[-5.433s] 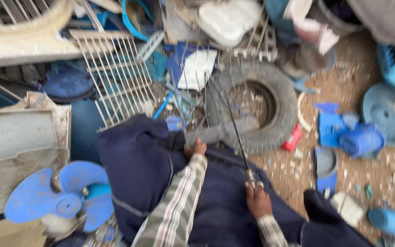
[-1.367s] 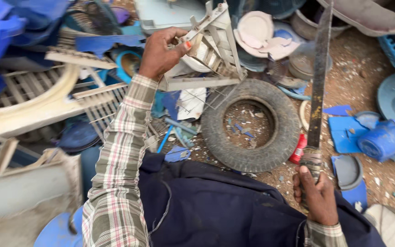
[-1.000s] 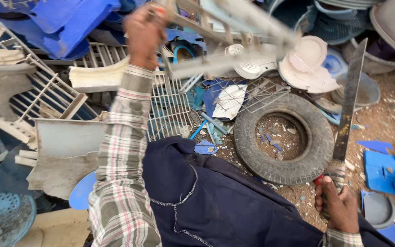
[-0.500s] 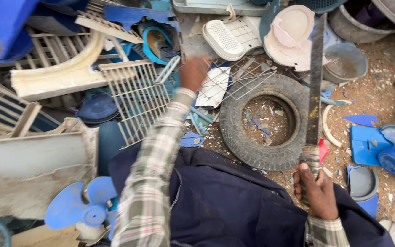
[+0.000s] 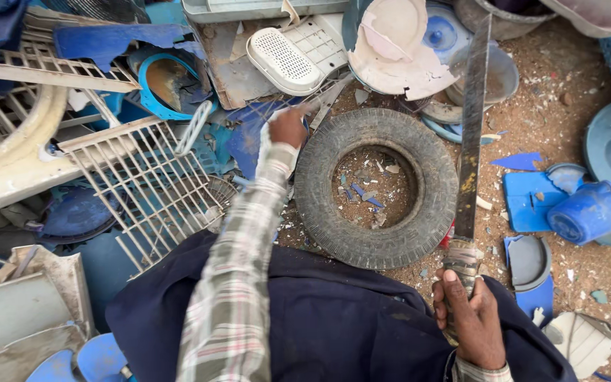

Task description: The person uses a long blade to cut various plastic items into smaller pieces. They cut a blue bucket, a metal lid, and a metal grate, placing the cut pieces into a pile. The person also moves a tire and other debris to access items.

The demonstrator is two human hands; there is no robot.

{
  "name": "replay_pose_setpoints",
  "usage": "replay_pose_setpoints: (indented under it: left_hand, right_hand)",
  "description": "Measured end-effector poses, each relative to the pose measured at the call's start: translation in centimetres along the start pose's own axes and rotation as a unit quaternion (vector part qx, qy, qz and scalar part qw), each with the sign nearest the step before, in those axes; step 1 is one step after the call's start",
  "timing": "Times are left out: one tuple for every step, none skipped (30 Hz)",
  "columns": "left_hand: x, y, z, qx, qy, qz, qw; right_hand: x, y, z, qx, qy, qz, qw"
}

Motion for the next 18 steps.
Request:
replay_pose_setpoints:
  left_hand:
    - [-3.4,-1.2,1.5,0.029,0.033,-0.003,0.999]
    - [-7.0,-2.2,1.8,0.124,0.047,0.012,0.991]
    - [-11.3,-2.0,3.2,0.127,0.088,-0.022,0.988]
    - [-15.4,-1.9,4.5,0.089,0.148,-0.037,0.984]
    - [-19.6,-1.5,5.7,0.050,0.206,-0.051,0.976]
    - [-23.9,-0.3,6.0,0.084,0.290,-0.072,0.951]
    - [-27.8,1.0,6.0,0.118,0.373,-0.093,0.916]
    - [-30.9,2.2,6.0,0.117,0.404,-0.091,0.903]
    - [-33.5,3.9,6.2,0.115,0.436,-0.087,0.888]
    - [-35.2,5.5,6.2,0.112,0.470,-0.084,0.872]
    - [-36.2,7.0,5.4,0.159,0.408,-0.078,0.896]
    - [-36.5,8.2,4.6,0.205,0.344,-0.072,0.914]
    - [-36.1,9.2,4.0,0.248,0.279,-0.064,0.926]
    - [-34.8,10.4,3.0,0.312,0.262,-0.036,0.913]
    - [-33.1,11.5,2.2,0.375,0.243,-0.007,0.895]
    - [-30.8,12.2,1.9,0.386,0.251,0.021,0.888]
    - [-27.8,13.3,1.3,0.395,0.260,0.049,0.880]
    - [-23.8,14.5,0.5,0.382,0.220,0.112,0.891]
  right_hand:
    - [-0.2,0.2,0.1,-0.004,-0.007,0.002,1.000]
    - [-0.4,0.5,0.1,-0.009,-0.013,0.005,1.000]
    - [-0.5,0.8,0.0,-0.013,-0.014,0.010,1.000]
    - [-0.6,1.1,0.0,-0.019,-0.015,0.016,1.000]
    - [-0.6,1.4,0.0,-0.023,-0.018,0.022,0.999]
    - [-0.6,1.8,-0.1,-0.026,-0.026,0.029,0.999]
    - [-0.6,2.0,-0.1,-0.029,-0.032,0.035,0.998]
    - [-0.6,2.2,-0.2,-0.034,-0.037,0.040,0.998]
    - [-0.7,2.3,-0.2,-0.035,-0.036,0.045,0.998]
    - [-0.7,2.5,-0.3,-0.037,-0.033,0.051,0.997]
    - [-0.7,2.6,-0.4,-0.038,-0.031,0.056,0.997]
    - [-0.8,2.7,-0.4,-0.053,-0.032,0.059,0.996]
    - [-0.9,2.8,-0.5,-0.066,-0.031,0.063,0.995]
    - [-1.0,2.9,-0.7,-0.077,-0.029,0.066,0.994]
    - [-1.3,3.0,-1.1,-0.082,-0.030,0.049,0.995]
    - [-1.7,3.2,-1.6,-0.086,-0.031,0.032,0.995]
    - [-2.0,3.4,-2.2,-0.090,-0.030,0.014,0.995]
    - [-2.3,3.6,-2.9,-0.098,-0.022,0.008,0.995]
Point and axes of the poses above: each hand's wrist, its own y-axis away from the middle knuckle, its own x-axis out of the palm, z = x × y, the point moved 6 cm from there along -y, towards the middle knuckle, and after that the axes turned 8 degrees about -y, right-handed, at the moved point
